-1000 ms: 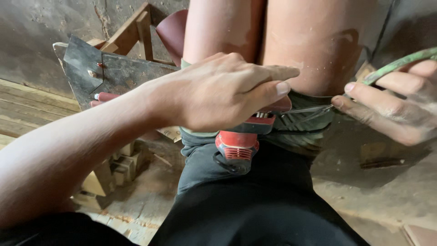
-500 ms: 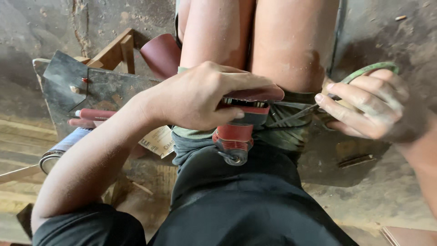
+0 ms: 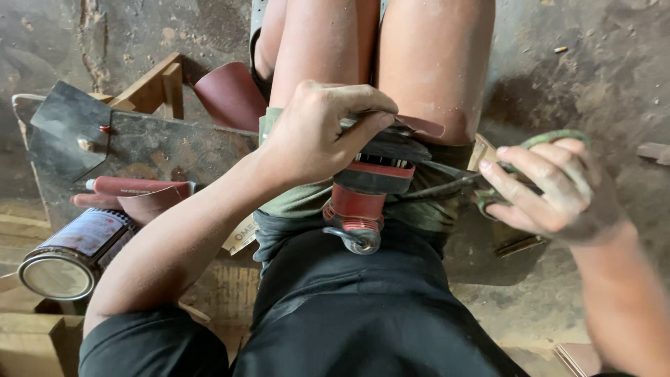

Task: The person uses green-handled scissors to trim a sheet of sandpaper that is placed on a red and black orbital sander. They repeatedly adjust the sandpaper and cut along the edges to fit the tool's base.

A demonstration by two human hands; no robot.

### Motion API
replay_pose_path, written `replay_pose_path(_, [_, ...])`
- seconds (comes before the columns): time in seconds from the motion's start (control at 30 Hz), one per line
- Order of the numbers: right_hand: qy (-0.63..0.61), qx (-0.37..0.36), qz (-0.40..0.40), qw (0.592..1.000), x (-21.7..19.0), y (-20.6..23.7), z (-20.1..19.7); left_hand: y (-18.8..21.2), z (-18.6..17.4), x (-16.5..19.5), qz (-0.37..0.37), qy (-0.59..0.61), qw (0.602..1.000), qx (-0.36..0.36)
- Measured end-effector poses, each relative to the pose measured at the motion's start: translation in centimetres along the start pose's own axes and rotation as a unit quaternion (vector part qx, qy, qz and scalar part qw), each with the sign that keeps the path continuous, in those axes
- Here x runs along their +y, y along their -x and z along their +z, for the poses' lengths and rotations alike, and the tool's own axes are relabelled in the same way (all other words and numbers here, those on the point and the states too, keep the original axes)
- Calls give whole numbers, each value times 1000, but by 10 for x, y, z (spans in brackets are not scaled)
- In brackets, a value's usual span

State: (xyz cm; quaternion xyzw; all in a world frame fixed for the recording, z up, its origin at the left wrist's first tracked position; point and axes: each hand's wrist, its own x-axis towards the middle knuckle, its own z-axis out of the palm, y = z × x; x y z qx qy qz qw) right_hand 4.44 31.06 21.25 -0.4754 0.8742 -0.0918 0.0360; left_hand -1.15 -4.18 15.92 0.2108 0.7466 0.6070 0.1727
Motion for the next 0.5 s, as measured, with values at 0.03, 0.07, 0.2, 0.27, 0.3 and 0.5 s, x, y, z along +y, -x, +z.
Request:
replay_pose_path(0.03, [6,-14,17,1000,-7,4,-6,0,2,-1,4,4,1000,2])
replay_pose_path(0.07, [17,-37,57,998,-12,7,-12,0,3,-3,5,25,1000,17])
replay_pose_path(0.2, [9,-54,253,966,-36,30,-26,9,5,-9,-64,189,978,56])
replay_pose_path(0.27, [-28,-24,368,929,-50,50,-14,13,10,-11,-91,232,966,62])
replay_pose_path(0.3, [-51,-9,421,906,-59,60,-1,15,12,-14,-82,213,971,68])
replay_pose_path(0.5, [-200,23,697,688,-128,113,132,12,33,-47,-81,226,971,-2])
